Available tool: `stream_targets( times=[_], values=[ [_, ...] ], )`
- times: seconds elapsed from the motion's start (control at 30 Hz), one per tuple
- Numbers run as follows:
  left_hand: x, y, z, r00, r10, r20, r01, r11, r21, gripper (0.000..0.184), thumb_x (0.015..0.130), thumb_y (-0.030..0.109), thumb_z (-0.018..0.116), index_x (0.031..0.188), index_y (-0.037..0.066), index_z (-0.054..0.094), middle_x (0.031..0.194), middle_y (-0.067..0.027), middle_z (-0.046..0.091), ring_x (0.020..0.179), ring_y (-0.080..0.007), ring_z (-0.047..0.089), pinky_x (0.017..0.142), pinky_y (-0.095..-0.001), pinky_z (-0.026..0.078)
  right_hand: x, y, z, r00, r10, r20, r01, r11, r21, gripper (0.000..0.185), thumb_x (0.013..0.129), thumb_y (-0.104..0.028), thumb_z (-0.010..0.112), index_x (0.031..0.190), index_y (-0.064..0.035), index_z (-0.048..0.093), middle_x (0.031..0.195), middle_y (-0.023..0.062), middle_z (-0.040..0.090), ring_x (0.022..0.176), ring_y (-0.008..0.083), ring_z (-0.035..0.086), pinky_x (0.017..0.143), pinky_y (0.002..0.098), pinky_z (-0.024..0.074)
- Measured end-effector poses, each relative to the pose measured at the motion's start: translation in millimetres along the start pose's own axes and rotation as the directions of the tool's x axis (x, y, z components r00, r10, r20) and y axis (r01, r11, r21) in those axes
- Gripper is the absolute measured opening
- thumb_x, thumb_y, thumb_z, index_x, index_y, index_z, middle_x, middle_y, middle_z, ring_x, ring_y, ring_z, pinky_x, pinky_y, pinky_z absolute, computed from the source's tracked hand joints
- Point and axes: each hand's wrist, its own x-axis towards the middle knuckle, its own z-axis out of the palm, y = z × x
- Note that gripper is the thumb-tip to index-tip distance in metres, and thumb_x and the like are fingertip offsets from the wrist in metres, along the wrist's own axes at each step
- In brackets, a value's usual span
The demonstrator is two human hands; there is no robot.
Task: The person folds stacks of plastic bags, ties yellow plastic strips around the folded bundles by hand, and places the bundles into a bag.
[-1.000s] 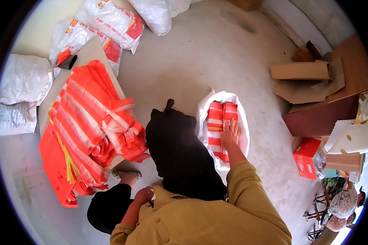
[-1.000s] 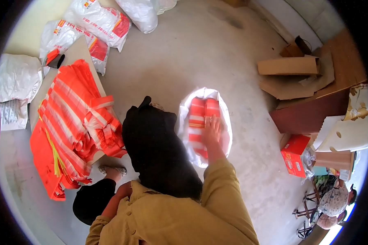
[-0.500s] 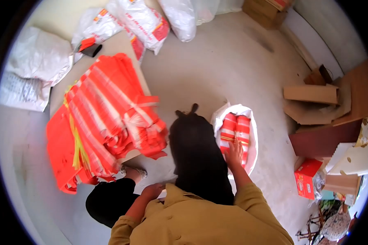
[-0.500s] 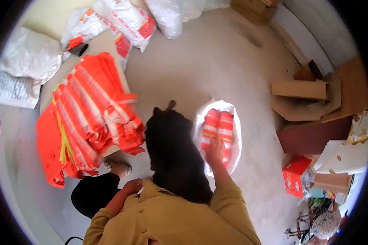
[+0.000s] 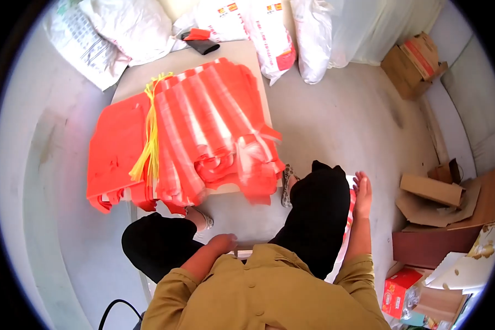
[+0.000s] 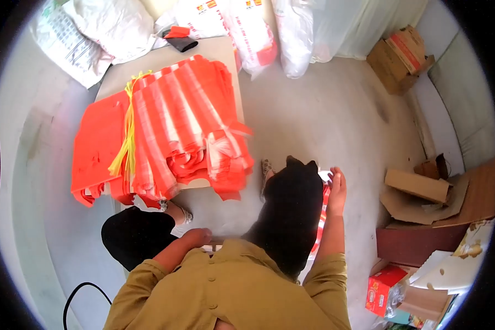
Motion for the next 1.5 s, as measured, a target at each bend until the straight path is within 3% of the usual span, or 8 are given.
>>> stream_targets(
  times=[0.13,0.2,1.0,1.2,1.3,1.37,1.47,1.5],
  values=[
    [-15,25,-23,0.997,-0.083,0.008,0.083,0.989,-0.122,0.048,0.097,0.044,0.064,0.136,0.015,0.066,0.125,-0.0178,0.073,0.116,-0.038,0.069,0.099,-0.048,0.054,-10,-57,38,0.951,-0.077,0.3,0.192,0.907,-0.374,0.049,0.106,-0.035,0.061,0.146,-0.0065,0.061,0.149,0.0138,0.06,0.138,0.0261,0.057,0.116,0.0388,0.0429],
    [-16,26,-29,0.996,-0.083,0.019,0.085,0.986,-0.142,0.049,0.097,0.043,0.064,0.138,0.016,0.065,0.127,-0.0173,0.073,0.116,-0.0376,0.069,0.099,-0.047,0.054,-40,-96,71,0.866,-0.148,0.477,0.493,0.41,-0.768,0.04,0.098,-0.032,0.069,0.131,-0.009,0.072,0.144,0.0115,0.065,0.138,0.0327,0.055,0.118,0.0425,0.0423],
    [-18,42,-43,0.986,0.083,-0.145,-0.116,0.963,-0.241,0.04,0.099,0.033,0.065,0.133,0.013,0.068,0.121,-0.0152,0.074,0.109,-0.0349,0.071,0.094,-0.0434,0.056,-36,-99,99,0.883,-0.158,0.442,0.459,0.491,-0.741,0.033,0.098,-0.028,0.07,0.126,-0.0099,0.073,0.139,0.0078,0.068,0.134,0.0293,0.057,0.114,0.0415,0.0462],
    [-75,114,-148,0.648,0.138,-0.749,-0.446,0.866,-0.226,0.025,0.096,0.015,0.069,0.12,0.009,0.073,0.106,-0.014,0.074,0.094,-0.0347,0.071,0.08,-0.0426,0.056,-37,-103,116,0.874,-0.174,0.454,0.475,0.501,-0.723,0.033,0.098,-0.029,0.07,0.124,-0.0087,0.072,0.135,0.0091,0.069,0.131,0.0307,0.059,0.111,0.0425,0.0475],
    [-98,113,-210,0.423,0.137,-0.896,-0.277,0.961,0.016,0.025,0.095,0.011,0.069,0.12,0.006,0.072,0.106,-0.0145,0.073,0.098,-0.0374,0.07,0.084,-0.0461,0.055,-36,-102,121,0.861,-0.193,0.471,0.502,0.475,-0.723,0.033,0.098,-0.029,0.071,0.124,-0.0087,0.072,0.133,0.0096,0.07,0.129,0.0312,0.06,0.11,0.0427,0.0482],
    [-121,117,-254,0.441,0.027,-0.897,-0.151,0.988,-0.044,0.035,0.098,0.012,0.064,0.132,0.004,0.067,0.129,-0.0191,0.068,0.122,-0.0405,0.064,0.099,-0.0465,0.052,-36,-103,125,0.863,-0.185,0.47,0.498,0.463,-0.733,0.034,0.097,-0.029,0.071,0.124,-0.0085,0.072,0.132,0.0097,0.071,0.128,0.0315,0.061,0.11,0.0427,0.0487],
    [-101,83,-277,0.218,0.166,-0.962,-0.093,0.984,0.149,0.048,0.102,0.018,0.061,0.147,0.005,0.057,0.154,-0.0208,0.053,0.145,-0.0421,0.047,0.116,-0.0508,0.041,-34,-102,127,0.869,-0.176,0.463,0.488,0.463,-0.74,0.035,0.097,-0.03,0.072,0.124,-0.0084,0.072,0.131,0.01,0.071,0.127,0.0319,0.061,0.109,0.0431,0.049],
    [-99,74,-288,0.282,0.132,-0.95,-0.025,0.991,0.13,0.051,0.103,0.022,0.06,0.15,0.006,0.054,0.158,-0.0204,0.049,0.148,-0.0413,0.043,0.118,-0.0526,0.038,-33,-102,128,0.872,-0.174,0.458,0.482,0.465,-0.742,0.035,0.096,-0.03,0.072,0.124,-0.0085,0.072,0.131,0.0101,0.071,0.127,0.0321,0.061,0.109,0.0432,0.0491]
  ],
)
